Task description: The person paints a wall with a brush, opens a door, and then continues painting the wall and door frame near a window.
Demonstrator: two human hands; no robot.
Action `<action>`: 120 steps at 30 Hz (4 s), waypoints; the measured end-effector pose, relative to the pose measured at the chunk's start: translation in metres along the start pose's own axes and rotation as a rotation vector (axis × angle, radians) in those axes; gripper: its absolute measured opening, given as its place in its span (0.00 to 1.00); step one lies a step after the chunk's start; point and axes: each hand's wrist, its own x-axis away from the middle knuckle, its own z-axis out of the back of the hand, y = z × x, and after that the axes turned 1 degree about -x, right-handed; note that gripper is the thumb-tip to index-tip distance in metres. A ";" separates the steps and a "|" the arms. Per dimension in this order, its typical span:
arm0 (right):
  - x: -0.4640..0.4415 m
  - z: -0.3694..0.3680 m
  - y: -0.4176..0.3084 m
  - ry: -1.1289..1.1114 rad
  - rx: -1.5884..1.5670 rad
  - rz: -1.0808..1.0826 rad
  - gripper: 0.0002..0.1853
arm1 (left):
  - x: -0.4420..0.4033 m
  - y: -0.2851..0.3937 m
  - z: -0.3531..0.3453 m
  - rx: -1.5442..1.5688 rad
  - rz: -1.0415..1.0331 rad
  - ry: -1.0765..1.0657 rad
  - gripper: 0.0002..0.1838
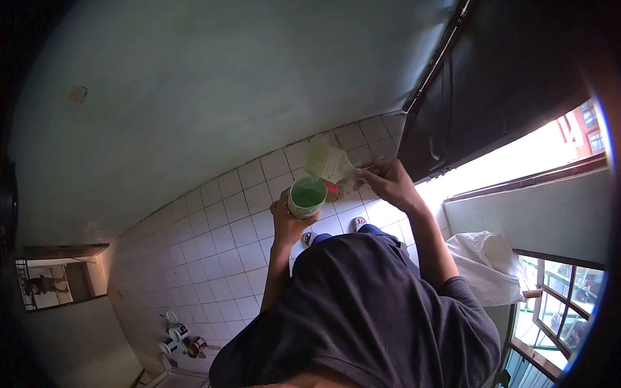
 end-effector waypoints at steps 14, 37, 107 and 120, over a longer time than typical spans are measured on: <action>0.005 0.033 -0.039 -0.286 0.136 -0.076 0.16 | 0.007 -0.035 0.000 -0.146 -0.079 0.118 0.45; -0.007 0.013 -0.102 -0.466 0.670 0.224 0.16 | -0.019 -0.016 0.004 -0.083 -0.264 -0.001 0.42; 0.006 -0.039 -0.040 0.026 0.414 0.607 0.08 | -0.019 0.003 -0.033 0.181 -0.051 -0.092 0.38; 0.022 0.182 0.052 1.488 0.596 0.147 0.44 | -0.021 0.022 -0.047 0.246 0.003 -0.010 0.30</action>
